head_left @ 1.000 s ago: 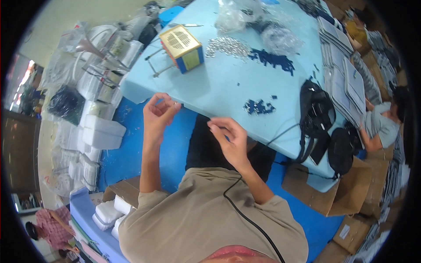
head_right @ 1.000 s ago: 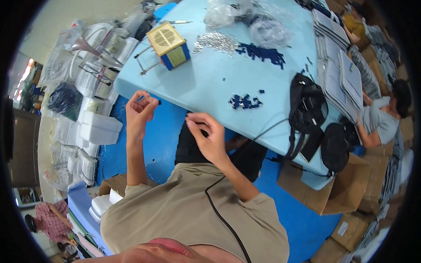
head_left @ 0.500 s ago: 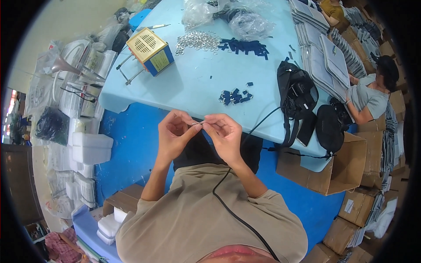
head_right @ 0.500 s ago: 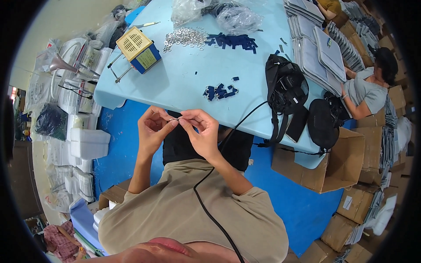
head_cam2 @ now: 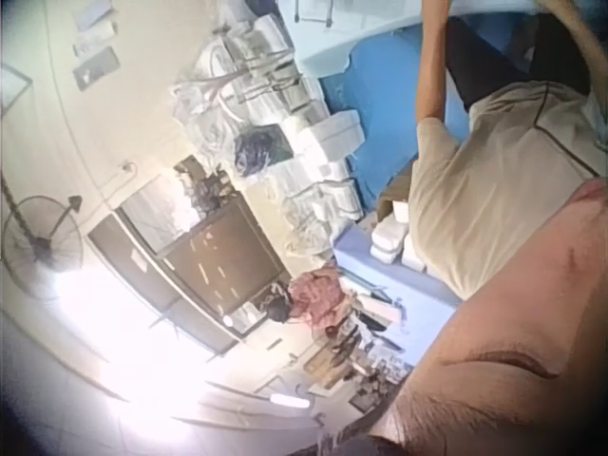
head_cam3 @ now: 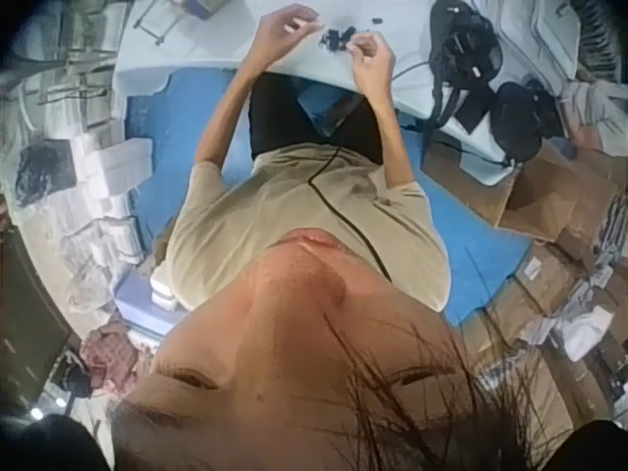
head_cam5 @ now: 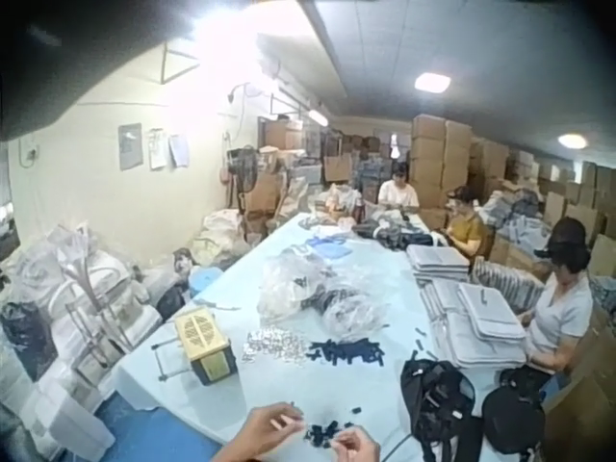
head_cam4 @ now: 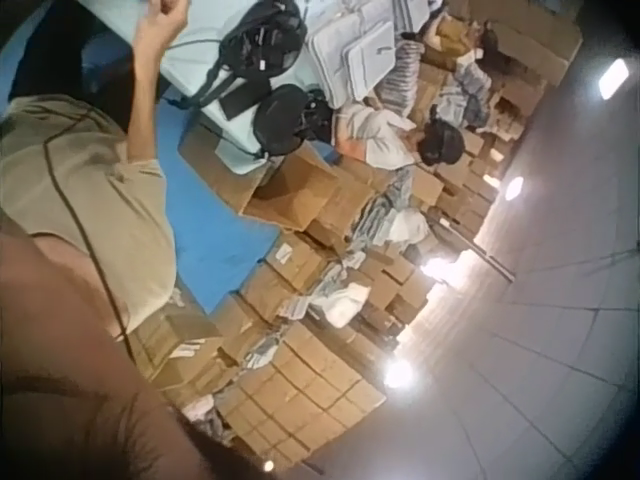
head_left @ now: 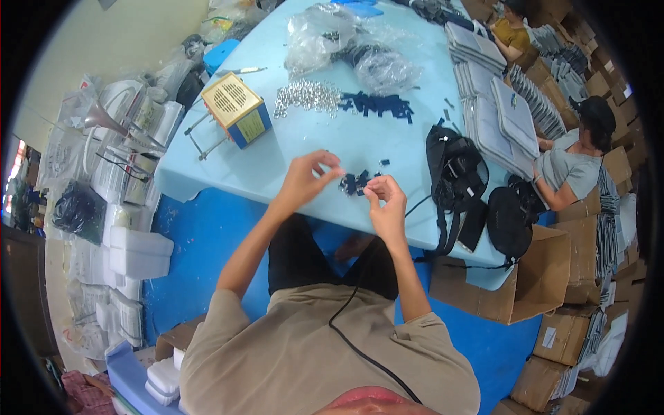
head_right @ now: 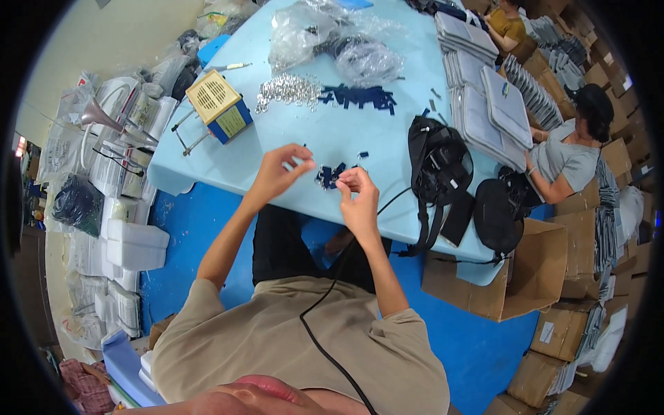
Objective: Assembling small metal hardware onto leather pieces using a manual press.
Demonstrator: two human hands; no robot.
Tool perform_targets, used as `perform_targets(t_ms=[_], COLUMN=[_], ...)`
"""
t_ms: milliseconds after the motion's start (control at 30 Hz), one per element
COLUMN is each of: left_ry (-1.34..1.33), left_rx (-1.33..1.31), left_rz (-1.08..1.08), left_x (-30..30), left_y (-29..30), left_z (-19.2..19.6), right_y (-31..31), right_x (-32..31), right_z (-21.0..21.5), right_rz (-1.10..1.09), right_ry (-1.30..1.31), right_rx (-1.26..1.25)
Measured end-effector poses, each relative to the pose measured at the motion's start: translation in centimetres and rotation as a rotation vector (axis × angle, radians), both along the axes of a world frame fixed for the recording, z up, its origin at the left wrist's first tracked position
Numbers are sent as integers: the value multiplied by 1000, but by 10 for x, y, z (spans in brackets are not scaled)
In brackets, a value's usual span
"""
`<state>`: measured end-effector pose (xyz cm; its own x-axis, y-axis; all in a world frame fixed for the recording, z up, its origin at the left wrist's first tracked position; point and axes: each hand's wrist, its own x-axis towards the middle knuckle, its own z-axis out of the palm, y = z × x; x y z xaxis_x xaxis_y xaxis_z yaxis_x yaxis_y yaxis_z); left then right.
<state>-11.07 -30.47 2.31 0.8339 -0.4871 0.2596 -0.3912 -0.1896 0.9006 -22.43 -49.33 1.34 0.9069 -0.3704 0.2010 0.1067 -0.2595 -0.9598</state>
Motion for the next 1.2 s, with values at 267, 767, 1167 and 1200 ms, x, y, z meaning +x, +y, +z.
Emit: perform_targets(t_ms=[267,767,1167,1200], left_ry=[-444,-314,252,315], left_rx=[492,457,-189,-297], left_rz=[296,186,153,148], left_x=[162,209,83,62], left_y=[-28,-23,-1,3], left_z=[-42,-52,-11,-1], right_y=[-53,-46,-15,-9], right_x=[55,273,174,150], right_z=[7,-42,-9,2], right_rz=[-42,86,358,387], right_ry=[172,-74,7,46], right_rx=[-379,-1065,-75,-48])
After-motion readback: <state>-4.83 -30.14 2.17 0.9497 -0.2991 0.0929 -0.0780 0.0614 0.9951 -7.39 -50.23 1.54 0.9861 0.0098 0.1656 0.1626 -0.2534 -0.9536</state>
